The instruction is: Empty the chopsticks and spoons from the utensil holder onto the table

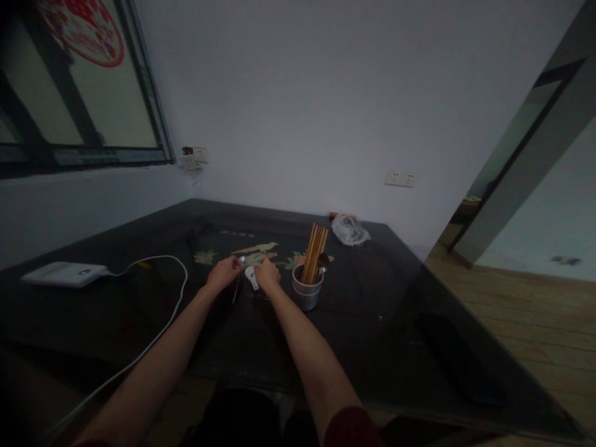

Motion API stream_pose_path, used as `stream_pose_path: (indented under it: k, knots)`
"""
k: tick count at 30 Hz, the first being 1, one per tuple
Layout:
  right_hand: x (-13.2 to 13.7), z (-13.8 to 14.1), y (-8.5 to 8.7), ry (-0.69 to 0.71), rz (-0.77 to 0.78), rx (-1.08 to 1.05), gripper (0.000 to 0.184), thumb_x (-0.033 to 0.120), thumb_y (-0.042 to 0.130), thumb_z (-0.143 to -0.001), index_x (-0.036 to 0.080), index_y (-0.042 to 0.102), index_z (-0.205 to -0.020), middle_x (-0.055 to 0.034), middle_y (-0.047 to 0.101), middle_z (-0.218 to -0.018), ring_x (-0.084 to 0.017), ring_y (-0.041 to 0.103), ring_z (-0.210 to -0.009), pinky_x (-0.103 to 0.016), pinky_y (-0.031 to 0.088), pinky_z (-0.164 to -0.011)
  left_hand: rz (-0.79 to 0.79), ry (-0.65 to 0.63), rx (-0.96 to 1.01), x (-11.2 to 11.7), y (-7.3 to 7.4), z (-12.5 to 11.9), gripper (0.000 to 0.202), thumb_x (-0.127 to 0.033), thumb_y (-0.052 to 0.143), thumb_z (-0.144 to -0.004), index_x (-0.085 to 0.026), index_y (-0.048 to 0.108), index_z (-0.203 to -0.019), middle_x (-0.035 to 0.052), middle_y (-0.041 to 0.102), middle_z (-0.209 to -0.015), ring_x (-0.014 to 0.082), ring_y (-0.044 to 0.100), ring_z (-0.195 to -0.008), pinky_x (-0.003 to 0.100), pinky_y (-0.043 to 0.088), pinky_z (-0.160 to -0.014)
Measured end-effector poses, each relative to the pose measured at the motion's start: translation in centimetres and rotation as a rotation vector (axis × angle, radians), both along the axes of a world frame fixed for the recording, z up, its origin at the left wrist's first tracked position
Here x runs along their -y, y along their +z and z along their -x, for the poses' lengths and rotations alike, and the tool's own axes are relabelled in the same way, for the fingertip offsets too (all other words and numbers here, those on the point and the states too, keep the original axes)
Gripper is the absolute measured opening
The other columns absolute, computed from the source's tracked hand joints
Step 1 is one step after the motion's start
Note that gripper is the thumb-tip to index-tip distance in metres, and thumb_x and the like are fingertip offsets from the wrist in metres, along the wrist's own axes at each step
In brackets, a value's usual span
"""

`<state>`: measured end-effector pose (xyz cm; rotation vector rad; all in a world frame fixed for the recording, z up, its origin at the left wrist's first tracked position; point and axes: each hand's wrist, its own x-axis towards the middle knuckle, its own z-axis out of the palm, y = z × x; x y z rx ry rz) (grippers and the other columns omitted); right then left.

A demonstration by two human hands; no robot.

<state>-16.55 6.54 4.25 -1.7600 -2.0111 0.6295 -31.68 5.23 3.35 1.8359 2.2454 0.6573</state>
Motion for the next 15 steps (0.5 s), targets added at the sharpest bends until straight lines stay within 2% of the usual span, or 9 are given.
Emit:
stream_pose_path:
  k: [5,10,15]
  knots:
    - [1.4,-0.7,0.6,0.034,-0.089,0.012,0.032,0.022,0.035,-0.090,0.022,0.050,-0.118,-0.0111,0.067,-0.106,-0.025,0.063,-0.097,-0.035,0.044,-0.078,-0.045,-0.017,0.017,0.1,0.2,-0.2,0.020,-0.034,0.051,-0.080,-0.021,0.060,-0.093,0.0070,0.069,-0.091,0.0211,0.063,-0.086,0.024,0.042,-0.066]
    - [2.9,-1.7,1.0,0.065,-0.116,0.081,0.027,0.028,0.036,-0.092,0.022,0.054,-0.111,-0.0108,0.067,-0.102,-0.025,0.064,-0.093,-0.033,0.044,-0.074,-0.081,-0.035,0.056,0.1,0.1,-0.3,0.020,-0.032,0.050,-0.081,-0.020,0.061,-0.093,0.0052,0.069,-0.089,0.0196,0.063,-0.082,0.024,0.041,-0.065]
    - [5.5,-2.7,2.0,0.148,-0.244,0.139,0.023,0.031,0.039,-0.093,0.023,0.055,-0.107,-0.0080,0.068,-0.099,-0.023,0.064,-0.089,-0.030,0.042,-0.072,-0.138,-0.071,0.046,-0.3,-0.4,-0.4,0.021,-0.029,0.050,-0.080,-0.020,0.062,-0.096,0.0046,0.068,-0.087,0.0183,0.063,-0.080,0.023,0.041,-0.065]
